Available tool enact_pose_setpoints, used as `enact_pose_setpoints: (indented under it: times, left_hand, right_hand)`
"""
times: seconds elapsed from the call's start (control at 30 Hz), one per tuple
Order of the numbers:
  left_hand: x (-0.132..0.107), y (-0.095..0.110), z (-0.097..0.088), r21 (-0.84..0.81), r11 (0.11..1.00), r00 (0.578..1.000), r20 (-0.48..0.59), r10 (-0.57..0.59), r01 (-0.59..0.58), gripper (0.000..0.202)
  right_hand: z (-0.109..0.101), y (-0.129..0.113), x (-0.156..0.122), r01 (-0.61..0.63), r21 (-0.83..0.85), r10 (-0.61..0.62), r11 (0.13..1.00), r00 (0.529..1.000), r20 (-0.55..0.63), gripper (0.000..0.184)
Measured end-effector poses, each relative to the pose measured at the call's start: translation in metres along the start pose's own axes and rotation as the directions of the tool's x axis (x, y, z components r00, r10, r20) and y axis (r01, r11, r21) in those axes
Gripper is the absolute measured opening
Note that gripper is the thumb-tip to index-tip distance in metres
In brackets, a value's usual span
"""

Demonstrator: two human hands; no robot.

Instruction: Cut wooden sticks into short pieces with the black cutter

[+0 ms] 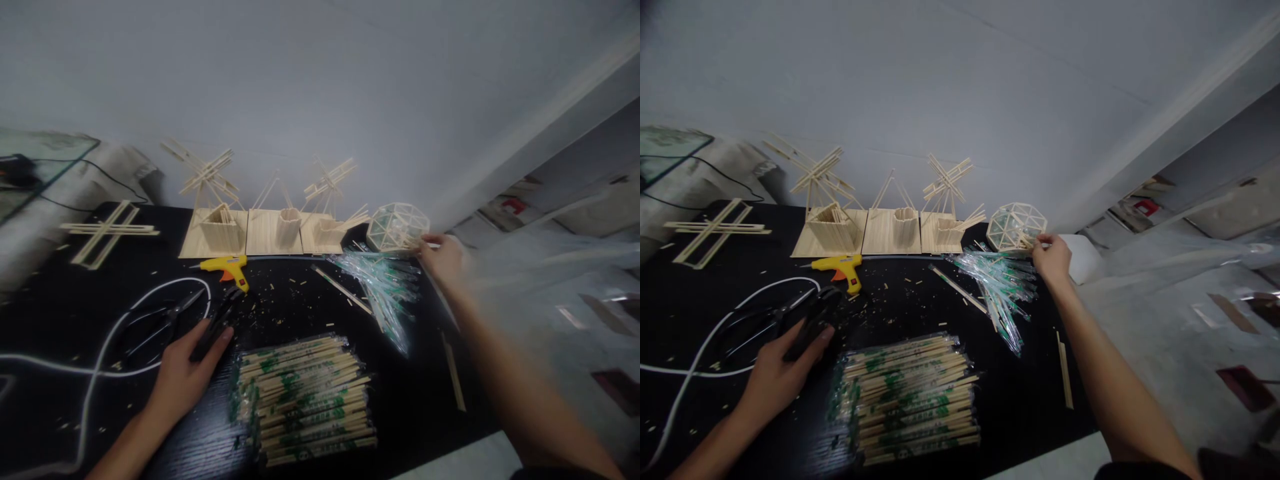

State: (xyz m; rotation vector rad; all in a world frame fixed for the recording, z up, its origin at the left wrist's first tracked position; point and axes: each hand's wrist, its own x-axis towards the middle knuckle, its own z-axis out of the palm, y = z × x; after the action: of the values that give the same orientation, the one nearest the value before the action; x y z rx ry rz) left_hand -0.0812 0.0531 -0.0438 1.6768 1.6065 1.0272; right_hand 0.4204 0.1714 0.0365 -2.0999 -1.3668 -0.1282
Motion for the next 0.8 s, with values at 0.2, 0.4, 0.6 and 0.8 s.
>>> enact_pose_setpoints:
  times: [0.2,0.4,0.6,0.8]
  left_hand:
    - [0.000,-0.006,0.001,0.010,1.000,1.000,0.009,-0.014,0.014,0.040]
    - [0.000,-0.003,0.001,0.018,1.000,1.000,0.017,-0.012,0.011,0.039]
    - [0.000,0.001,0.000,0.025,1.000,1.000,0.014,0.009,-0.010,0.036]
    - [0.000,0.001,0.001,0.038,0.999,0.999,0.008,0.032,-0.033,0.039]
  right_hand:
    - [0.007,-0.021,-0.069,0.166,0.162,-0.193,0.973,0.966,0.169,0.023]
    - [0.026,-0.066,-0.157,0.379,0.429,-0.573,0.820,0.540,0.617,0.011]
    - [0.040,-0.081,-0.180,0.440,0.373,-0.559,0.817,0.443,0.701,0.006]
    - [0.037,-0.069,-0.162,0.416,0.309,-0.514,0.855,0.610,0.603,0.009]
